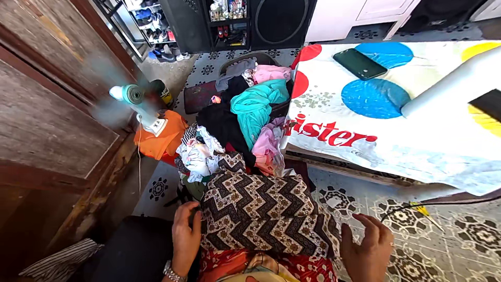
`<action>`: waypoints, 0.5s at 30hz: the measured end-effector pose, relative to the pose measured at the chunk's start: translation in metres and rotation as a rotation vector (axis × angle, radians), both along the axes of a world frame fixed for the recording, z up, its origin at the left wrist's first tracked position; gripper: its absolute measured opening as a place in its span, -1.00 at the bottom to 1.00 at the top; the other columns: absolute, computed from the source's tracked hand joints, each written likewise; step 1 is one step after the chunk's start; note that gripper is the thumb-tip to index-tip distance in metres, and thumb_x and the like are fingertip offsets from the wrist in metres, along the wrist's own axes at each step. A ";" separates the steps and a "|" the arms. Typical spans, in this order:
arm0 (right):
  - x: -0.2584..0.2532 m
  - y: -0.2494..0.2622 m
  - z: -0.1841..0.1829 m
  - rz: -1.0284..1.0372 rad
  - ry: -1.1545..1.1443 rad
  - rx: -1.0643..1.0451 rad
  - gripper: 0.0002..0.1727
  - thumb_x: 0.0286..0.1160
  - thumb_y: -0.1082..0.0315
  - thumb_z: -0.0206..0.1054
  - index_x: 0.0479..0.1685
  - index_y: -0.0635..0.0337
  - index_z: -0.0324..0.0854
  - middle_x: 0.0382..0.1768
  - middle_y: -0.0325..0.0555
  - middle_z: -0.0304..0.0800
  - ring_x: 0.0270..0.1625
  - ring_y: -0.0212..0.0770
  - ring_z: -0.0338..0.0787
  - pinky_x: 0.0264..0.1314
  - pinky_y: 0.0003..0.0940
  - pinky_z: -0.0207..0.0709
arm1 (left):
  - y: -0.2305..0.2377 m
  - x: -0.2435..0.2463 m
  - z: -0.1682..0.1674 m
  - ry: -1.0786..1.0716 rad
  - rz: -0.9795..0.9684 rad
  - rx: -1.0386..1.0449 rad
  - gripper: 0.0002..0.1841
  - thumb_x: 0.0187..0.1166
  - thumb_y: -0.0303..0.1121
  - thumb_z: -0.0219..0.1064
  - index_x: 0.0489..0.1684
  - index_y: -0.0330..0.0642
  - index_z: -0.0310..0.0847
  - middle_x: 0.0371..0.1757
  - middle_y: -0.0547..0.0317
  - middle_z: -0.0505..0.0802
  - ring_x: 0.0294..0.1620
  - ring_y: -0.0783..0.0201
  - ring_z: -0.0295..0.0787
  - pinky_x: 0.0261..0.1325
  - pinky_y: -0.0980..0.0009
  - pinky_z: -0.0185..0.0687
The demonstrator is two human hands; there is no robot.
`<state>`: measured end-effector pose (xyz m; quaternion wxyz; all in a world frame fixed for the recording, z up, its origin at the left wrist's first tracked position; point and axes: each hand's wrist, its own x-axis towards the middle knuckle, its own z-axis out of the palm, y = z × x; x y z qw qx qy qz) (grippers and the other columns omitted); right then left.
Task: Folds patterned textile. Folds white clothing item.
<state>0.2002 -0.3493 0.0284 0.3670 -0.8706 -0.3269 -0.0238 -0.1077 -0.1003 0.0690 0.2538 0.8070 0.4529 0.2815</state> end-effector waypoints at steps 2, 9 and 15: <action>-0.020 0.015 0.013 0.136 -0.029 0.034 -0.53 0.57 0.30 0.17 0.24 0.56 0.62 0.38 0.62 0.54 0.44 0.56 0.56 0.44 0.34 0.46 | -0.021 0.028 0.005 -0.018 -0.168 0.019 -0.65 0.62 -0.38 0.20 0.23 -0.36 0.73 0.39 -0.24 0.74 0.47 -0.14 0.64 0.51 -0.05 0.54; -0.009 0.041 -0.047 0.269 0.501 -0.048 -0.24 0.77 -0.03 -0.23 0.85 0.27 0.10 0.85 0.28 0.03 0.88 0.21 0.08 0.86 0.17 -0.02 | -0.015 0.064 -0.056 0.356 -0.293 0.051 -0.37 0.73 0.16 -0.14 0.76 0.28 0.37 0.85 0.17 0.30 0.87 -0.32 -0.04 0.49 -0.75 -0.21; 0.012 0.052 -0.047 0.078 1.051 0.116 -0.30 0.90 0.06 -0.19 0.89 0.27 -0.09 0.86 0.23 -0.01 0.86 -0.03 0.14 0.86 -0.10 0.03 | 0.029 0.070 -0.046 0.283 -0.205 -0.289 -0.36 0.81 0.08 -0.17 0.86 0.13 0.17 0.92 -0.03 0.07 0.91 -0.27 -0.19 0.64 -0.60 -0.22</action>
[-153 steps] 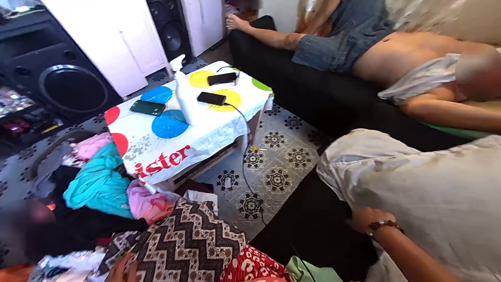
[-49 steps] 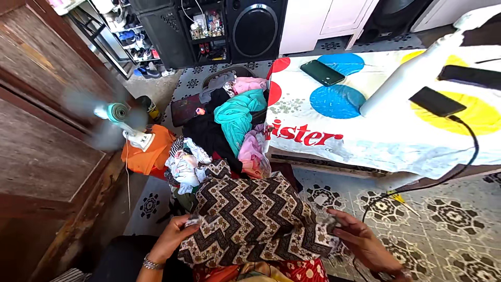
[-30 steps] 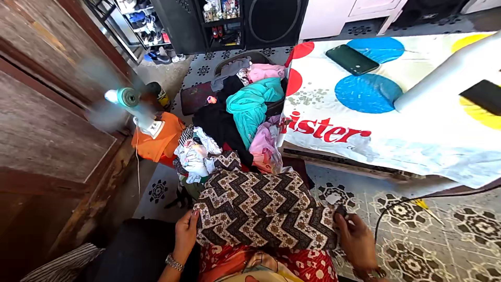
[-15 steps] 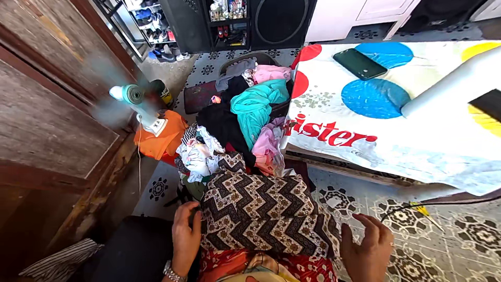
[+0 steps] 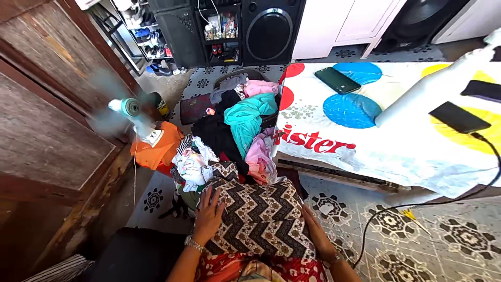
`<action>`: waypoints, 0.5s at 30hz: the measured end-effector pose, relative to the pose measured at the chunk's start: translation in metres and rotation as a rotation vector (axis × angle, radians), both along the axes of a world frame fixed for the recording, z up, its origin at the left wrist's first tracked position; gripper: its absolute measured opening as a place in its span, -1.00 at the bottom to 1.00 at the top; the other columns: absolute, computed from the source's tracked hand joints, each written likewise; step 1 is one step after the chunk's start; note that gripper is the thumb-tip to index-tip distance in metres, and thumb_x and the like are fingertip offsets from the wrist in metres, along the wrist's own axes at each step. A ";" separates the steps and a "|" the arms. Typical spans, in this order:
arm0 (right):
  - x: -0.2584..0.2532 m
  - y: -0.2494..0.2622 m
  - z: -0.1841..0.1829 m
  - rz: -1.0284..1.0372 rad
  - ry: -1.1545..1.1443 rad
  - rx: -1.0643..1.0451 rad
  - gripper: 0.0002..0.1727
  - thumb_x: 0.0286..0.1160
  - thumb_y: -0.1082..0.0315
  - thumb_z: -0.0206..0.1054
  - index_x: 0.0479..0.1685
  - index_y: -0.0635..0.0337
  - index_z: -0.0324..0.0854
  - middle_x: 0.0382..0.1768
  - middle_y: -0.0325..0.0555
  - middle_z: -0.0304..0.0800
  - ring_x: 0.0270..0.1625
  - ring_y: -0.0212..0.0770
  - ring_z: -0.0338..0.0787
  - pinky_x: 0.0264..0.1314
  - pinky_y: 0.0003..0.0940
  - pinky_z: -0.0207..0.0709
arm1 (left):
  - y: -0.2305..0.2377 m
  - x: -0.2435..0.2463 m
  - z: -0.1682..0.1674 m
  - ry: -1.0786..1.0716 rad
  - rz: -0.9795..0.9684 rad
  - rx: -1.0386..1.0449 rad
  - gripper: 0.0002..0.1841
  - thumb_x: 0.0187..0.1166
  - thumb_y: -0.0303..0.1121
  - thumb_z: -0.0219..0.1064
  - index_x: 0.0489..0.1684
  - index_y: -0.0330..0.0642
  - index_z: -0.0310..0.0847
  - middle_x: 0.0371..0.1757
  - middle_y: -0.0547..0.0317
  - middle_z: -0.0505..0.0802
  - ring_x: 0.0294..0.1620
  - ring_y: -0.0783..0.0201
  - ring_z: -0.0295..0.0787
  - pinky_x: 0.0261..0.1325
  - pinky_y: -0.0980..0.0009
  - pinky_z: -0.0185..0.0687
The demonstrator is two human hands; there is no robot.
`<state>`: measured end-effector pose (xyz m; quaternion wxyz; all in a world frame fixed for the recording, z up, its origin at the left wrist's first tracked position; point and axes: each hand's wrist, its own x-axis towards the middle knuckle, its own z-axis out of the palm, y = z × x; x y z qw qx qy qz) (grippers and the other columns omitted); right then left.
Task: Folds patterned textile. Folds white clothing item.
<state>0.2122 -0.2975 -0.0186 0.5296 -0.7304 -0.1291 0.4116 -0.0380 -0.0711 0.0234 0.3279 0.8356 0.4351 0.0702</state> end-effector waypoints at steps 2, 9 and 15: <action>0.009 0.003 -0.006 -0.041 0.052 -0.036 -0.29 0.91 0.02 -0.17 0.87 0.30 -0.04 0.83 0.27 0.06 0.83 0.01 0.21 0.82 -0.05 0.10 | 0.036 -0.001 -0.001 0.009 0.038 -0.103 -0.35 0.85 0.01 -0.19 0.86 -0.11 0.13 0.82 -0.20 0.27 0.84 -0.22 0.09 0.74 -0.37 -0.03; 0.057 0.041 -0.013 -0.301 0.283 -0.027 -0.34 0.86 -0.07 -0.06 0.69 0.24 0.27 0.47 0.20 0.58 0.33 -0.01 0.69 0.30 0.03 0.54 | 0.123 0.041 -0.009 -0.221 0.283 -0.264 -0.50 0.78 -0.16 0.20 0.44 -0.47 0.54 0.43 -0.37 0.67 0.51 -0.14 0.57 0.60 -0.04 0.37; 0.094 0.057 -0.024 -0.374 0.204 0.131 -0.64 0.71 0.45 0.14 0.40 0.36 0.52 -0.04 -0.06 0.75 -0.17 -0.34 0.72 -0.12 -0.36 0.62 | 0.139 0.090 -0.017 -0.413 0.397 -0.360 -0.71 0.55 -0.39 0.47 0.06 -0.45 0.70 0.05 -0.19 0.82 0.11 0.12 0.73 0.29 0.15 0.58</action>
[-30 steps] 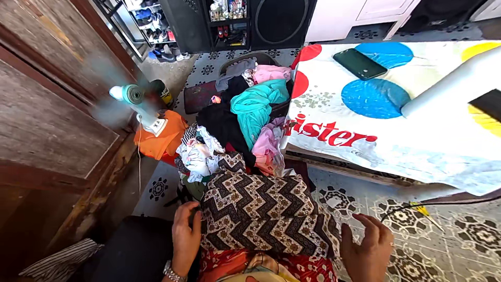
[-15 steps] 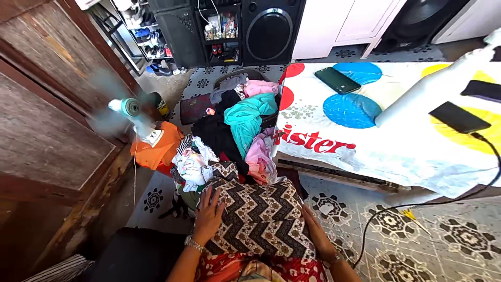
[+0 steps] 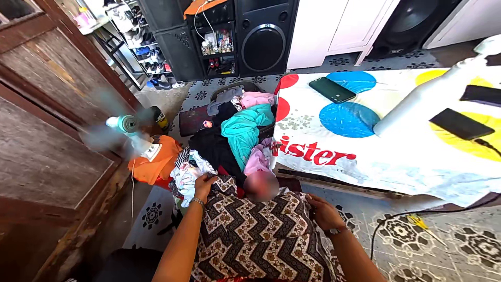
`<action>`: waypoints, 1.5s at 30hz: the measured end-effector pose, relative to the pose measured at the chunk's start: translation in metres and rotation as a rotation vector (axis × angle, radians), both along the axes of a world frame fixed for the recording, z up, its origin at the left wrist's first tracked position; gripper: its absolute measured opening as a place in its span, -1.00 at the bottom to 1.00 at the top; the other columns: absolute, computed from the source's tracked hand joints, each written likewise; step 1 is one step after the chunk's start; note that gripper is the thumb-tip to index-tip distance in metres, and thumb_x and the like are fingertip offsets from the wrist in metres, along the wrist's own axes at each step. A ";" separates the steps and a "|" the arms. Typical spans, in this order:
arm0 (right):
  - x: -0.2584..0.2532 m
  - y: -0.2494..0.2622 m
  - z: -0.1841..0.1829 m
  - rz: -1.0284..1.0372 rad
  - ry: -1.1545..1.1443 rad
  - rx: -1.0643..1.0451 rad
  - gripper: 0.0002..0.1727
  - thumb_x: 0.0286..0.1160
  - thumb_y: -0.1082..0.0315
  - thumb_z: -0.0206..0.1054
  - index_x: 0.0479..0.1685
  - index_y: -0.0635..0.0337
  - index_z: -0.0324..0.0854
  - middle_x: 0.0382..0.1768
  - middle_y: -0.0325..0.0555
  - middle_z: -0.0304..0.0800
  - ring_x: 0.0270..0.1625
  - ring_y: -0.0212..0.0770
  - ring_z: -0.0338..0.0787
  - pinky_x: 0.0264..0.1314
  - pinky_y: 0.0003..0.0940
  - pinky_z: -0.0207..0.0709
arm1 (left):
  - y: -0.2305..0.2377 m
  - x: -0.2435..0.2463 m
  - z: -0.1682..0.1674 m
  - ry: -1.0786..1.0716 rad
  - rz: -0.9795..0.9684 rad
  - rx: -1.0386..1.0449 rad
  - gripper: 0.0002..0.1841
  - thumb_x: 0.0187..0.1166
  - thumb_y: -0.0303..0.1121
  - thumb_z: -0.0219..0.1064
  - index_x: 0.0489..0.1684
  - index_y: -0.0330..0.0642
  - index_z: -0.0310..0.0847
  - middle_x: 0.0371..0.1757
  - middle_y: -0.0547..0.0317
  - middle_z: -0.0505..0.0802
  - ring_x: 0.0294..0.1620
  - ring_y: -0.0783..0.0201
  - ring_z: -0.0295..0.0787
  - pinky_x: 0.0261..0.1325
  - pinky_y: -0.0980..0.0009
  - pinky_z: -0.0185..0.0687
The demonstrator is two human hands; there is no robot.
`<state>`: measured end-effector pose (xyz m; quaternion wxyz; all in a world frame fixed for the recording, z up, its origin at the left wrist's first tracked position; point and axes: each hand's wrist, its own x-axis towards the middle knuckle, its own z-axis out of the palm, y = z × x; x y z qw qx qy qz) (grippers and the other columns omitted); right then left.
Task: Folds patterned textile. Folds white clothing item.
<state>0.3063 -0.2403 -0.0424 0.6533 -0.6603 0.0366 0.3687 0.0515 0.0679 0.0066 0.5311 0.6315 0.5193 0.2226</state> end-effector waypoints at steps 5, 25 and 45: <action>0.015 -0.037 0.034 0.043 -0.332 0.234 -0.81 0.47 0.61 0.22 -0.20 0.18 0.71 -0.35 -0.36 0.87 -0.34 -0.48 0.81 -0.24 -0.50 0.73 | -0.003 -0.038 0.034 -0.353 -0.006 0.215 -0.81 0.43 -0.59 0.45 -0.06 -0.47 0.69 -0.12 0.02 0.84 -0.04 0.28 0.78 0.15 0.30 0.72; -0.096 -0.011 0.068 0.533 -1.144 -0.374 -0.57 0.74 0.32 0.08 0.42 0.29 0.67 0.51 0.34 0.59 0.57 0.45 0.52 0.50 0.53 0.29 | -0.059 -0.101 0.049 0.492 -0.126 0.193 -0.37 0.79 0.07 0.07 -0.29 -0.42 0.76 -0.28 -0.25 0.81 -0.14 -0.18 0.77 0.06 -0.27 0.58; -0.063 -0.031 0.063 0.279 -1.202 -0.570 -0.55 0.45 0.18 0.46 0.09 0.45 0.71 0.24 0.64 0.61 0.35 0.72 0.53 0.27 0.68 0.27 | -0.096 -0.113 0.030 0.336 0.126 0.599 -0.57 0.57 -0.43 0.36 0.36 -0.48 0.56 0.19 -0.35 0.78 0.30 -0.28 0.69 0.43 -0.17 0.52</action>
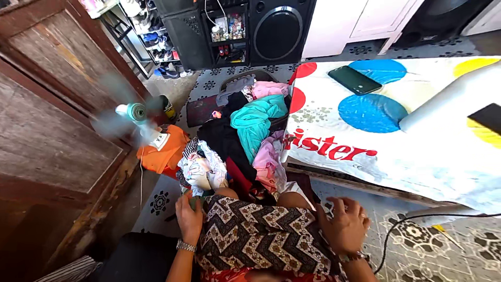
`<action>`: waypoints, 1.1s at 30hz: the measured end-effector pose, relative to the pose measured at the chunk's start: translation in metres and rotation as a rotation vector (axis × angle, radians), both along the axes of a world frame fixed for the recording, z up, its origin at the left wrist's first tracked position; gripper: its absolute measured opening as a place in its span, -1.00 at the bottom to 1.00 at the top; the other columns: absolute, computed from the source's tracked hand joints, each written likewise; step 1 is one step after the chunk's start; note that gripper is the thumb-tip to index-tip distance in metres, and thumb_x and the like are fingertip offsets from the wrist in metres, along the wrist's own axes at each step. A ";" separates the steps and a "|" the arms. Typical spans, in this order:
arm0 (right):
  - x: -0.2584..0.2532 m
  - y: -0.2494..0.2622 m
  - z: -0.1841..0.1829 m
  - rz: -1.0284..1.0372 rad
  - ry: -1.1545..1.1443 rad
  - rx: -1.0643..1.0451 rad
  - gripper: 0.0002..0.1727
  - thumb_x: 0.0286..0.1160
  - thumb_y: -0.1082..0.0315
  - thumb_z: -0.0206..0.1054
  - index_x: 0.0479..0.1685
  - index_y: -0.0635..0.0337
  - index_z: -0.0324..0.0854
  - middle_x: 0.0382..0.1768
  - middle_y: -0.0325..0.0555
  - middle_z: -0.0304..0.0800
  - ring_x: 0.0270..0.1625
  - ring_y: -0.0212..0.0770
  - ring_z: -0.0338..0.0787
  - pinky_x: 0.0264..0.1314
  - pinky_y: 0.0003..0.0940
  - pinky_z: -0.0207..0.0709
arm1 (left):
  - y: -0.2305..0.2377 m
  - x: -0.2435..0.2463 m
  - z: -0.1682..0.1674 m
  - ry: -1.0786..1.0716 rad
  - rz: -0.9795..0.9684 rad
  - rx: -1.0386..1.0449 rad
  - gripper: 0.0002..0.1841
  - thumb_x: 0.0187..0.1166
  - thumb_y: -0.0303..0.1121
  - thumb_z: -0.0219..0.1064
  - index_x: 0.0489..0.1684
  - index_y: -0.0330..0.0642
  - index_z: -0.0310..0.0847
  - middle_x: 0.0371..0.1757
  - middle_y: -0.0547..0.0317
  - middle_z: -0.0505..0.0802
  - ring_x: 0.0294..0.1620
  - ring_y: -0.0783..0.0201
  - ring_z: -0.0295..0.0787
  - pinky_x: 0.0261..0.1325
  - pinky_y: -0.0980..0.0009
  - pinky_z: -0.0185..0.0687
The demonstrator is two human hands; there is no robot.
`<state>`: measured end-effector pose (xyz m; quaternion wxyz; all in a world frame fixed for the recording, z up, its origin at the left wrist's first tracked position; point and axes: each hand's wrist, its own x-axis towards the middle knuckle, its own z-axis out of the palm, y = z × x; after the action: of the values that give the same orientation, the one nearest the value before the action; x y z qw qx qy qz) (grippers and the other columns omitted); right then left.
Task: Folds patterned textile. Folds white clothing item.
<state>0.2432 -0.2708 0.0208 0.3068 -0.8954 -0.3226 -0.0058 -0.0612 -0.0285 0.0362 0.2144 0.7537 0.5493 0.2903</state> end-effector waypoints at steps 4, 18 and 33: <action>-0.058 0.026 0.033 0.276 0.010 0.051 -0.60 0.49 0.23 0.39 0.20 0.31 0.76 0.37 0.40 0.66 0.48 0.50 0.58 0.44 0.52 0.38 | -0.041 0.029 0.023 -0.182 -0.276 0.137 -0.73 0.56 -0.49 0.24 0.07 -0.37 0.79 0.27 -0.21 0.81 0.42 -0.17 0.67 0.51 -0.11 0.49; -0.025 -0.021 -0.033 0.040 0.817 -0.061 -0.31 0.93 -0.02 -0.34 0.88 0.20 0.03 0.82 0.24 0.13 0.85 0.18 0.16 0.85 0.22 -0.02 | -0.068 0.041 -0.015 0.490 -0.458 0.020 -0.43 0.78 0.02 -0.01 0.74 0.11 0.40 0.85 0.09 0.31 0.89 -0.20 -0.04 0.71 -0.52 -0.36; -0.023 -0.066 -0.058 -0.252 1.369 0.608 -0.54 0.91 0.06 -0.14 0.15 0.16 0.62 -0.23 -0.16 0.89 -0.19 -0.32 0.89 -0.14 -0.28 0.81 | -0.147 0.139 -0.026 -0.880 -0.464 -0.717 -0.08 0.73 0.21 -0.15 0.85 -0.43 -0.20 0.88 -0.31 -0.01 0.89 0.00 -0.06 0.82 -0.01 0.04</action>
<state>0.2203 -0.3364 -0.0367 0.6689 -0.6053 0.0602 0.4273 0.0774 -0.1758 0.0098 0.7191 0.5438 0.2943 0.3173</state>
